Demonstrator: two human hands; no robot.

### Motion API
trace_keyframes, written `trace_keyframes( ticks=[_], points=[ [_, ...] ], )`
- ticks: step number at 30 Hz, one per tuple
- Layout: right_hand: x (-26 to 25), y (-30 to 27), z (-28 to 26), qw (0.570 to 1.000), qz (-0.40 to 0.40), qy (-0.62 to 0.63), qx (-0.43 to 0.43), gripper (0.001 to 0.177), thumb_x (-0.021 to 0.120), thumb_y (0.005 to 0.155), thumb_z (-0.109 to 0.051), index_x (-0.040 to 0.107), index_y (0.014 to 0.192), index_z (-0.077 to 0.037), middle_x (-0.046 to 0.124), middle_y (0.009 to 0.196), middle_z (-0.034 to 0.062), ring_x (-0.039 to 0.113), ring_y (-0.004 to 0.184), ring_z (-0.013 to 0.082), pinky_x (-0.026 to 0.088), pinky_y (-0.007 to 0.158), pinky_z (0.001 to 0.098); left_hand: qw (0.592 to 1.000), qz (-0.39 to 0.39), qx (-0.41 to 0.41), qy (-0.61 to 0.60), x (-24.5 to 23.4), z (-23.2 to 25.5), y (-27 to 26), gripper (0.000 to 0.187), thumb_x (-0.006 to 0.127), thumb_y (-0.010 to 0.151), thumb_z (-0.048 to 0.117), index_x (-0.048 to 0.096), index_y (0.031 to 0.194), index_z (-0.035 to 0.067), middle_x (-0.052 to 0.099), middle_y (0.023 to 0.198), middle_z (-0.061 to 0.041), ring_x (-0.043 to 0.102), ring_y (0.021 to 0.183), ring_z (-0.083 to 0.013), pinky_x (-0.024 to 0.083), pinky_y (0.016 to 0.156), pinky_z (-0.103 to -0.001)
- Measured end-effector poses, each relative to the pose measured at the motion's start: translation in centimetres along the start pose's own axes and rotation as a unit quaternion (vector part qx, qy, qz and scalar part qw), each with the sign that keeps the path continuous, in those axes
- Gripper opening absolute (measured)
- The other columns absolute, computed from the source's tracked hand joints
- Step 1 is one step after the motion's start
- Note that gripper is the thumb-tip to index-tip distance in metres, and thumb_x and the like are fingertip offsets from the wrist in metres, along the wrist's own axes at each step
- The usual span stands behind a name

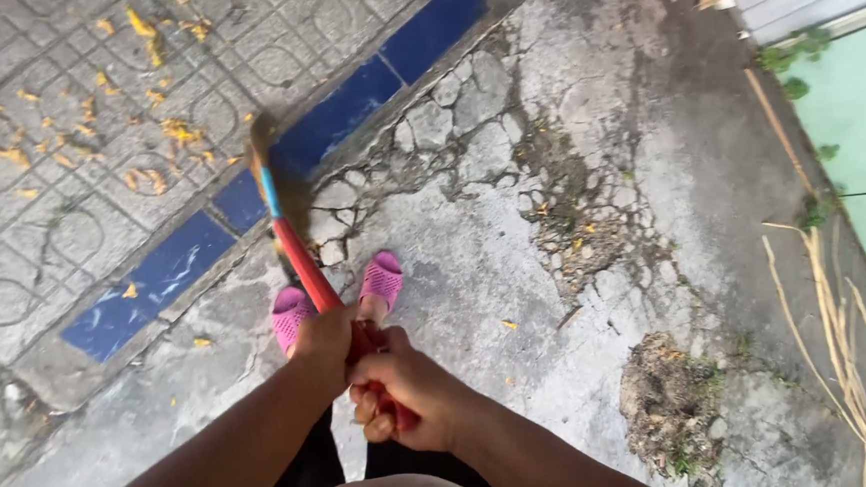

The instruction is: Sweeping fallen yellow flowers and debris from the pavement next to a red car.

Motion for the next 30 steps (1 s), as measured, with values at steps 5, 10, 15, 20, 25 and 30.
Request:
trace_keyframes(
  ticks=[5,10,15,20,25,30],
  points=[
    [-1.5,-3.9,-0.8,0.996,-0.058,0.063,-0.039,0.027,0.053,0.091,0.001,0.049,0.115,-0.011,0.054,0.073,0.0066,0.043,0.048,0.0054,0.024,0.035,0.018,0.998,0.035,-0.041,-0.021,2.3,-0.3,-1.6,0.027,0.065,0.098,0.021,0.05,0.112,0.003,0.059,0.09,-0.014,0.063,0.073,-0.0255,0.054,0.061,-0.036],
    [-4.8,-9.5,-0.4,0.99,0.113,0.071,-0.038,0.05,0.055,0.093,0.002,0.057,0.137,-0.021,0.051,0.074,0.0111,0.039,0.048,0.0106,0.022,0.035,0.0196,0.997,-0.05,-0.047,-0.048,7.6,-4.5,-3.9,0.02,0.062,0.095,0.008,0.057,0.111,-0.003,0.062,0.089,-0.017,0.065,0.073,-0.0301,0.053,0.063,-0.042],
    [-5.9,-6.7,0.6,0.986,0.162,0.024,-0.032,0.06,0.053,0.089,0.003,0.037,0.139,-0.026,0.051,0.077,0.0131,0.045,0.05,0.016,0.027,0.035,0.0226,0.994,-0.073,-0.037,0.072,8.3,-6.8,-1.1,0.027,0.063,0.095,0.016,0.07,0.102,-0.009,0.071,0.082,-0.02,0.066,0.066,-0.0286,0.052,0.057,-0.039],
    [-2.0,-1.4,2.0,0.996,0.074,-0.047,0.007,0.05,0.056,0.091,-0.002,0.031,0.131,-0.019,0.055,0.08,0.0113,0.051,0.052,0.0138,0.035,0.037,0.024,1.0,-0.005,-0.019,0.001,-0.8,-5.5,3.3,0.024,0.062,0.096,0.013,0.065,0.102,-0.011,0.064,0.079,-0.023,0.059,0.061,-0.0325,0.048,0.052,-0.041],
    [0.6,-1.5,0.6,0.997,-0.056,-0.021,0.048,0.046,0.054,0.091,0.0,0.033,0.126,-0.021,0.049,0.075,0.0056,0.041,0.05,0.0059,0.026,0.039,0.0193,0.993,0.059,-0.005,-0.106,-4.4,-3.1,3.2,0.017,0.06,0.098,0.01,0.057,0.109,-0.004,0.059,0.092,-0.018,0.064,0.077,-0.0299,0.052,0.065,-0.04],
    [-3.5,-4.3,-1.2,0.995,0.004,-0.085,-0.043,0.056,0.06,0.087,0.001,0.051,0.142,-0.004,0.059,0.073,0.0143,0.048,0.043,0.0128,0.032,0.038,0.0213,0.983,-0.019,-0.063,-0.173,0.7,-2.3,-0.4,0.019,0.055,0.097,-0.002,0.053,0.114,-0.011,0.058,0.094,-0.024,0.06,0.077,-0.0341,0.053,0.069,-0.044]
  ],
)
Point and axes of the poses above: each hand's wrist, its own y-axis towards the middle knuckle, its own x-axis out of the palm, z = x × y, the point moved 5 cm from there along y, towards the middle knuckle
